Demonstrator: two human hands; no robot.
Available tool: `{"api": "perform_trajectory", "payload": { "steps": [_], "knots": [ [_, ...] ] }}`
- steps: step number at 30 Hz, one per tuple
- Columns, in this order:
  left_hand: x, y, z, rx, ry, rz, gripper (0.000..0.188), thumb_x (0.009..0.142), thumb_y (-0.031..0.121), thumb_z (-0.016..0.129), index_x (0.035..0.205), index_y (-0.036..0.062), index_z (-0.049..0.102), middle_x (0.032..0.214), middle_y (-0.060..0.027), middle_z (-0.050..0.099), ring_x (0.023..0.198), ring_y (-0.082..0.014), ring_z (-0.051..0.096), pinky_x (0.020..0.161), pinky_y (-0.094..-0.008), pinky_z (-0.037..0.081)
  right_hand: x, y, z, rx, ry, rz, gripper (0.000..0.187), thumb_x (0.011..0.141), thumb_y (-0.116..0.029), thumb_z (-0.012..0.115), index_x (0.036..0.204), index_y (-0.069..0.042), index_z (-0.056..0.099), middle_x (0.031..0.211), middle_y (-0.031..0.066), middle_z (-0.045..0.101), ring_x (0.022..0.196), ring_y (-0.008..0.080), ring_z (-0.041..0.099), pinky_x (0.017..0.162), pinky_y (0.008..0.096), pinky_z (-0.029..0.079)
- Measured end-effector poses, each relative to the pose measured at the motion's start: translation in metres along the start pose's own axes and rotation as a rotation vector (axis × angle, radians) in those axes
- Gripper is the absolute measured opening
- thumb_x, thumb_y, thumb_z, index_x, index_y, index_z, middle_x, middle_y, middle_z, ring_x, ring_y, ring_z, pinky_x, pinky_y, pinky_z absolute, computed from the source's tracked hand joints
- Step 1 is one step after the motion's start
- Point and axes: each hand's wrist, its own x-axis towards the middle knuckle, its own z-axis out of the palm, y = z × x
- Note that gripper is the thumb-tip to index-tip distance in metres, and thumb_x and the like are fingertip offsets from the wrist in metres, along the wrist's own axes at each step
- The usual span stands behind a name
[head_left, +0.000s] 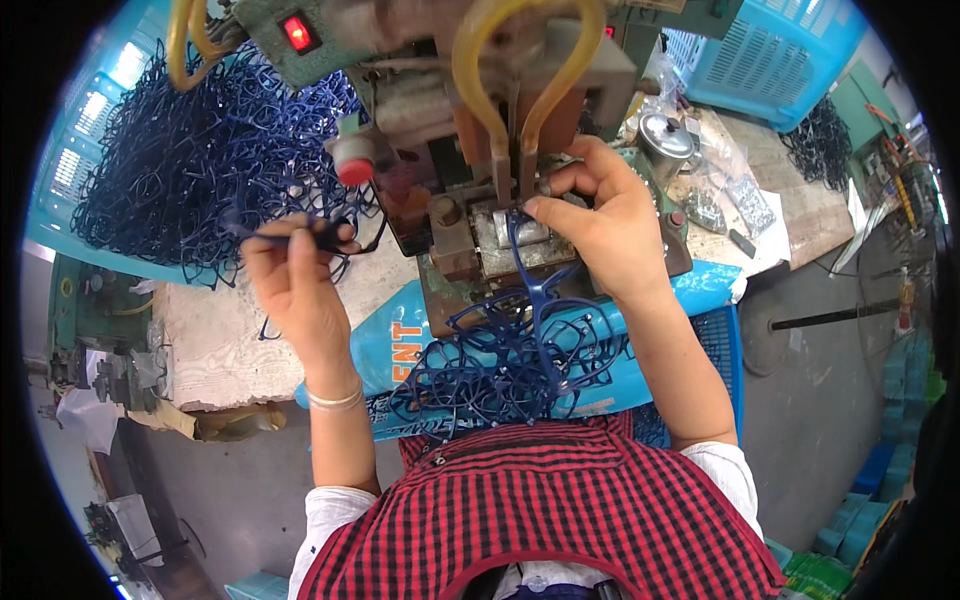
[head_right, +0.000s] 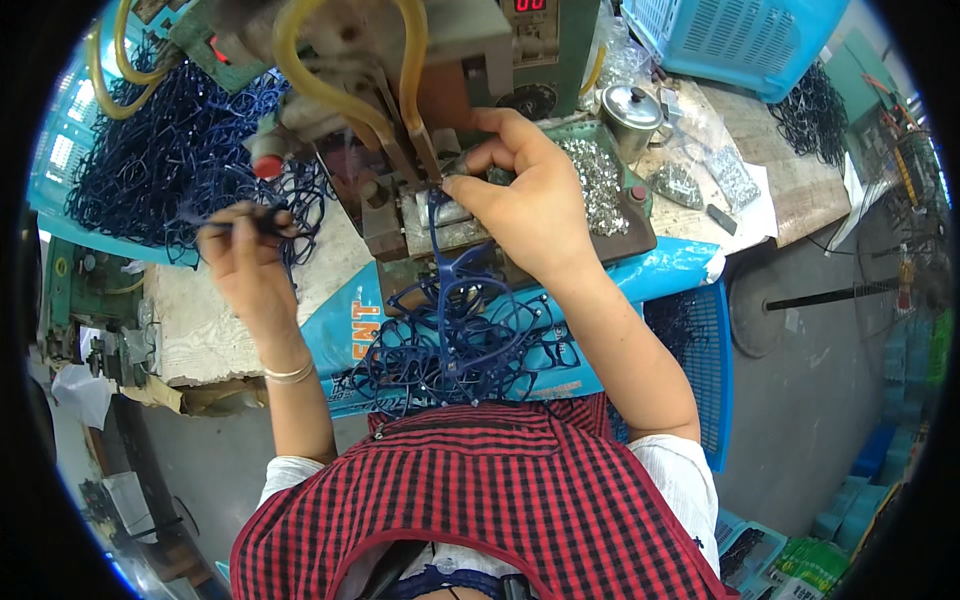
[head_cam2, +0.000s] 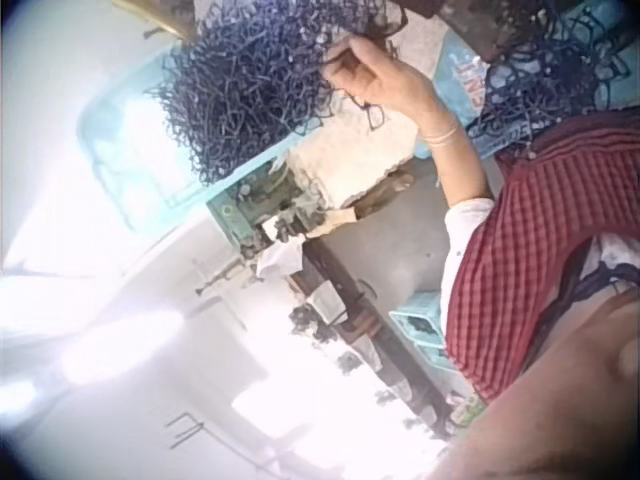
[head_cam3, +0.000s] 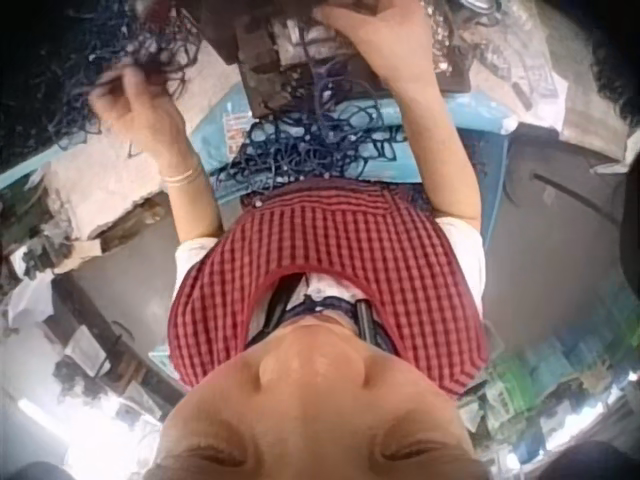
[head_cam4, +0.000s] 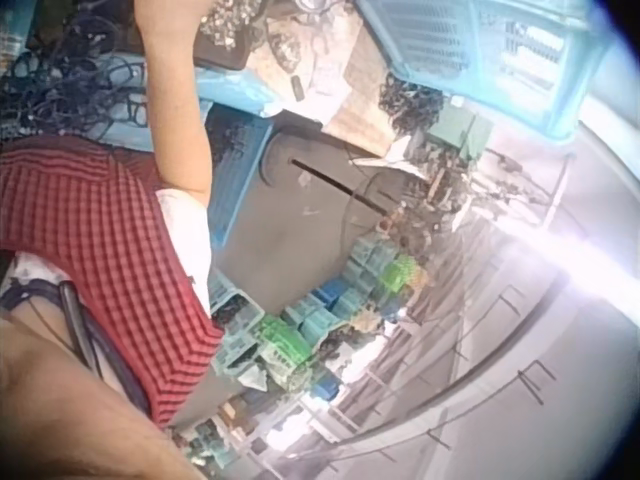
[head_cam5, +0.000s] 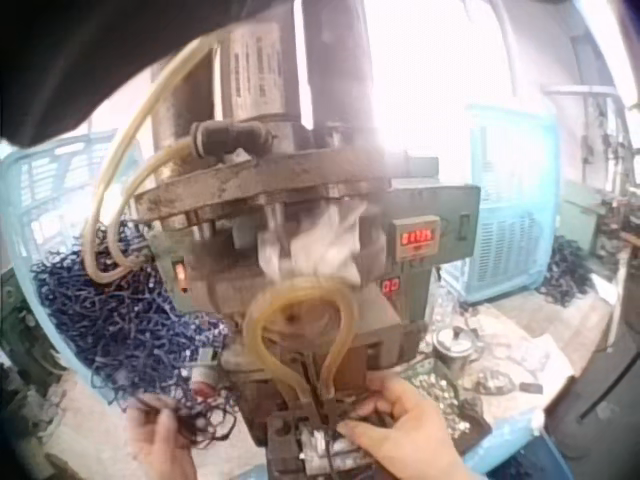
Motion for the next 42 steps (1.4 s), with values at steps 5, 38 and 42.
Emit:
{"api": "perform_trajectory", "payload": {
  "steps": [5, 38, 42],
  "knots": [
    [0.025, 0.043, 0.057, 0.250, -0.207, 0.334, 0.018, 0.098, -0.002, 0.055, 0.112, 0.0004, 0.044, 0.107, -0.0142, 0.058, 0.095, -0.0200, 0.063, 0.079, -0.0376, 0.059, -0.006, -0.005, 0.015, 0.311, 0.013, 0.088, 0.050, 0.078, 0.012, 0.071, 0.124, 0.004, 0.054, 0.088, 0.0048, 0.067, 0.085, 0.0118, 0.065, 0.080, 0.0247, 0.052],
    [-0.031, 0.000, 0.076, 0.596, -0.849, 0.901, 0.020, 0.074, 0.009, 0.077, 0.090, 0.0099, 0.067, 0.105, -0.0055, 0.074, 0.085, -0.0209, 0.072, 0.068, -0.0312, 0.060, -0.020, 0.107, -0.079, -1.079, 0.314, -0.259, 0.017, 0.075, -0.012, 0.077, 0.091, -0.008, 0.074, 0.128, 0.0253, 0.061, 0.130, 0.0420, 0.050, 0.108, 0.0482, 0.041],
    [-0.034, -0.006, 0.074, 0.549, -0.827, 0.866, 0.018, 0.076, 0.009, 0.077, 0.090, 0.0089, 0.066, 0.107, -0.0054, 0.074, 0.085, -0.0214, 0.072, 0.066, -0.0305, 0.059, -0.018, 0.097, -0.070, -1.072, 0.252, -0.356, 0.009, 0.076, -0.011, 0.074, 0.085, -0.007, 0.072, 0.126, 0.0226, 0.062, 0.128, 0.0407, 0.053, 0.105, 0.0464, 0.043]
  ]
}}
